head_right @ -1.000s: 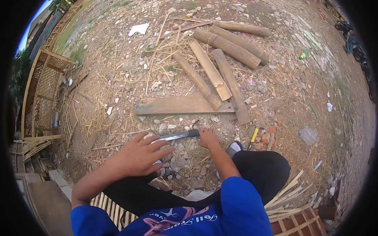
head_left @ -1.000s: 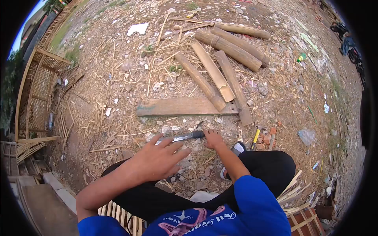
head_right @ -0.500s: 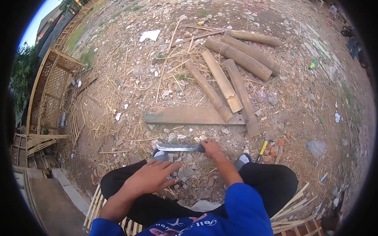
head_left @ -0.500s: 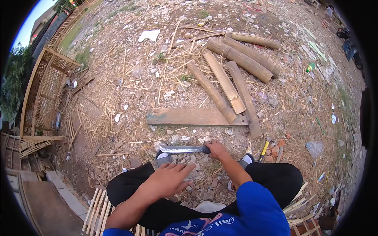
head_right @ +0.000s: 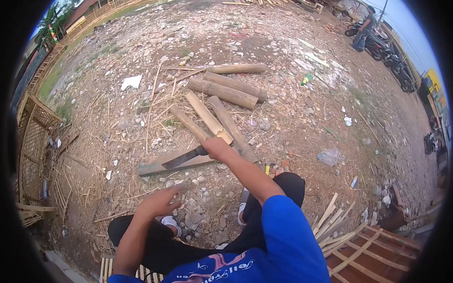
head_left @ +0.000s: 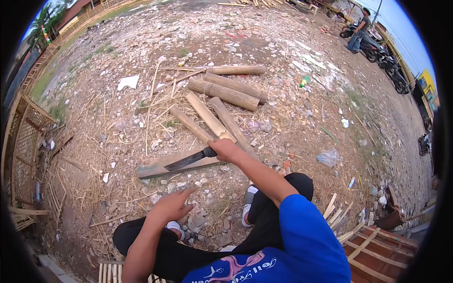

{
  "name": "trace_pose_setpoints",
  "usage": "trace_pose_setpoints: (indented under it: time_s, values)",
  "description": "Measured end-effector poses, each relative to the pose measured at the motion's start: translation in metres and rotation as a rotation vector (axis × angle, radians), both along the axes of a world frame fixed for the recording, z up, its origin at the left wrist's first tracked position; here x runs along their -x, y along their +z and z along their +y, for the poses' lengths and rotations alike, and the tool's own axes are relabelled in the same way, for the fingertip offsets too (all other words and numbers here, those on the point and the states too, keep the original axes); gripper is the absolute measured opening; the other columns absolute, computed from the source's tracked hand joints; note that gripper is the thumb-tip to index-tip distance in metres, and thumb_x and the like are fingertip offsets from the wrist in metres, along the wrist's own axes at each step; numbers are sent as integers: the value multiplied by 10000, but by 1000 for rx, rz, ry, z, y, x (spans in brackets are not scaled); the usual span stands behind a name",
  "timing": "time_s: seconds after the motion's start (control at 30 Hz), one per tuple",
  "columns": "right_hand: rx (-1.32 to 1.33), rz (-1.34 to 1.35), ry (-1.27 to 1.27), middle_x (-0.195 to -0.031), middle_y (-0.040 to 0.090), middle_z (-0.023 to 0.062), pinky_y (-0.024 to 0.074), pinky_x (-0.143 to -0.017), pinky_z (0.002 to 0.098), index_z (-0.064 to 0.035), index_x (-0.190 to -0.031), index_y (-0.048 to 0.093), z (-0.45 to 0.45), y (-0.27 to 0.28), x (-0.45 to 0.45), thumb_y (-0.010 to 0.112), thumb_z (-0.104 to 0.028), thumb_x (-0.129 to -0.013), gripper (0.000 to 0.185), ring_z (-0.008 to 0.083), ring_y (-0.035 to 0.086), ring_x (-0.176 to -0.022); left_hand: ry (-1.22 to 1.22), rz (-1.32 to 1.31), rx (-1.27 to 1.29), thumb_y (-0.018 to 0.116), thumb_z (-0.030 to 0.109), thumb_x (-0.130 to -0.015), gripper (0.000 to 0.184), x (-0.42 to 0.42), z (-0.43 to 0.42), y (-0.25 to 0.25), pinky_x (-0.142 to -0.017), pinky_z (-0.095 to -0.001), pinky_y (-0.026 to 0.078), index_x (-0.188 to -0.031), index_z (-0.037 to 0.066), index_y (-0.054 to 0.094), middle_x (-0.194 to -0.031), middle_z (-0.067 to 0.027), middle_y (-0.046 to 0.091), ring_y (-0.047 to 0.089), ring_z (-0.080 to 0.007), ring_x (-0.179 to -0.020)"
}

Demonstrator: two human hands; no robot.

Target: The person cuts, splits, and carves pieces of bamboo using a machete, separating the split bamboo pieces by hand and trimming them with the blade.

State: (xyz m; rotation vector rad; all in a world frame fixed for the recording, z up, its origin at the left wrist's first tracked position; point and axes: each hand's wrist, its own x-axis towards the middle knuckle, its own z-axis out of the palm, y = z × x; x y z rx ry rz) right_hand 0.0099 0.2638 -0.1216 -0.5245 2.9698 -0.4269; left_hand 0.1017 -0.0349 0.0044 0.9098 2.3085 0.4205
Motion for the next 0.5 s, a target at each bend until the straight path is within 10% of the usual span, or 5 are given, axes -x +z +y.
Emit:
trace_pose_setpoints:
  time_s: [0.2,0.3,0.43,0.5]
  values:
    - [124,-2,-268,-971,654,203,523,-752,471,-63,-1093,575,21,93,-42,695,-62,-695,416,400,653,-888,-9,109,42,615,399,-911,571,8,-13,-18,-909,-474,500,-1370,85,485,-1194,-219,631,610,-398,-1102]
    - [383,30,-344,-1009,657,200,517,-759,430,-61,-1174,568,12,116,-70,738,-112,-672,533,370,660,-862,315,177,-381,624,394,-918,565,13,-12,-11,-917,-439,498,-1336,36,492,-1151,-206,647,634,-352,-1085]
    - [853,-31,-492,-903,647,141,505,-734,396,-22,-1161,551,-25,138,-127,747,-121,-693,517,275,650,-829,1079,-364,-949,490,487,-1000,573,31,-2,14,-1022,-458,429,-1384,67,422,-1384,-144,499,523,-288,-1234]
    - [1094,-81,-439,-869,597,79,490,-681,352,-27,-1200,522,-46,126,-137,751,-125,-712,548,182,599,-770,1035,-425,-1377,457,532,-997,603,36,10,10,-1071,-477,375,-1408,96,389,-1383,-144,469,477,-276,-1262]
